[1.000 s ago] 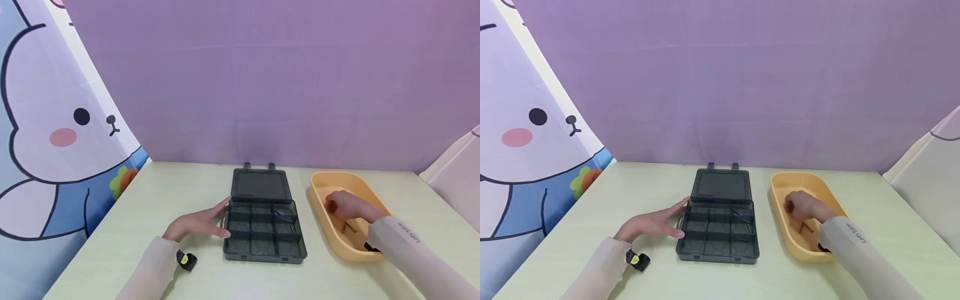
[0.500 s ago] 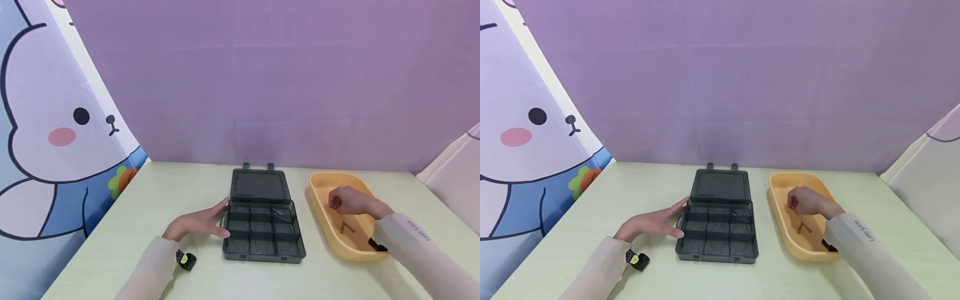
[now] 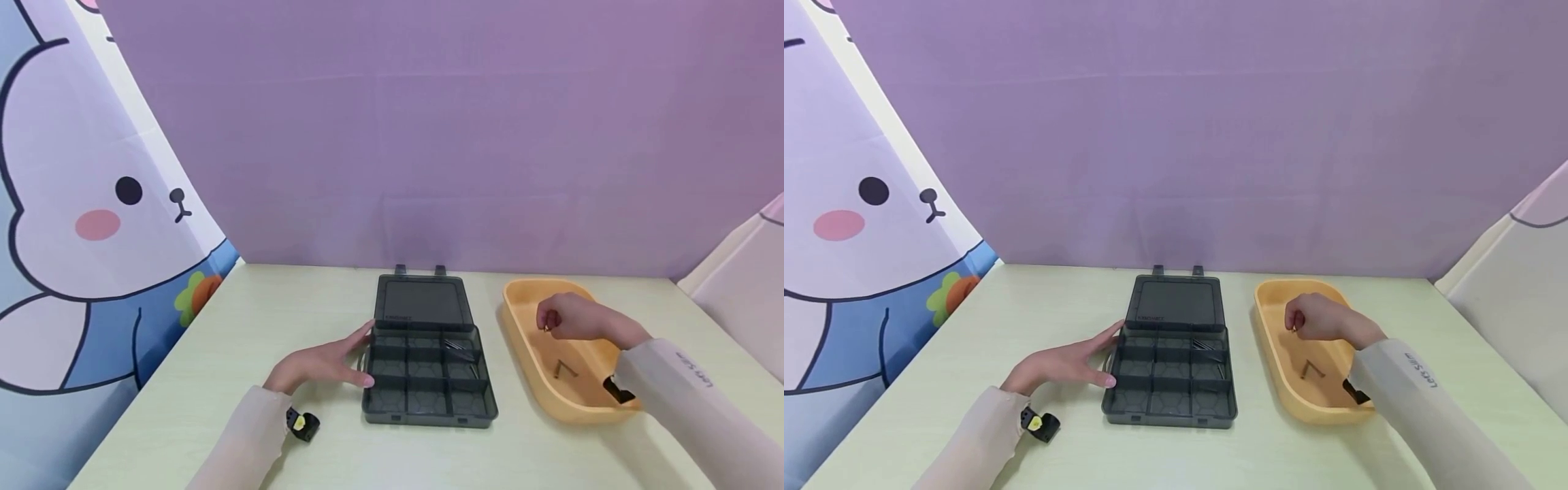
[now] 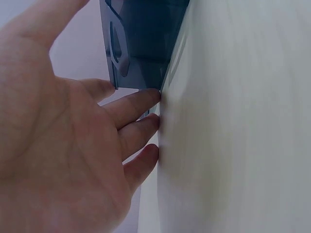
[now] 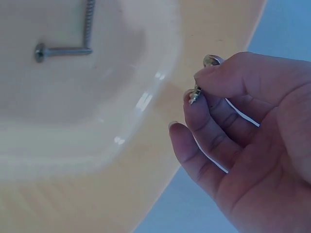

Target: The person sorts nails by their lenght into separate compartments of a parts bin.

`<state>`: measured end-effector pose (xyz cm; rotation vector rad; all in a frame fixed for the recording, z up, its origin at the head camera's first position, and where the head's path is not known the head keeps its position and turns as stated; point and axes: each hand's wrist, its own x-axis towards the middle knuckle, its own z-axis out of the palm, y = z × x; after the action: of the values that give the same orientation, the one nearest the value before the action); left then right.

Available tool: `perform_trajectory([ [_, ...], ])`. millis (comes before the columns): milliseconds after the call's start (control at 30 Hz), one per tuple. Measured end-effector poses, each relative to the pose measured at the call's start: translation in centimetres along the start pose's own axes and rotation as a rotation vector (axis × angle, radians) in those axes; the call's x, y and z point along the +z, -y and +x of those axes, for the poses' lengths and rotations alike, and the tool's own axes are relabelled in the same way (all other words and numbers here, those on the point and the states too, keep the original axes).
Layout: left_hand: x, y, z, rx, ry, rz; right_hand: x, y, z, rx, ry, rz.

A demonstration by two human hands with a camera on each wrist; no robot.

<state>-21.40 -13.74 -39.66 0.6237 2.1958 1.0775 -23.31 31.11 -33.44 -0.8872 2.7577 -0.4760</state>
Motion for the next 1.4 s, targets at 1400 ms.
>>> perform_trajectory([
  [1400, 0.0, -0.1, -0.1, 0.006, -0.001, 0.009, 0.4, 9.2, 1.1, -0.012, -0.116, -0.052],
])
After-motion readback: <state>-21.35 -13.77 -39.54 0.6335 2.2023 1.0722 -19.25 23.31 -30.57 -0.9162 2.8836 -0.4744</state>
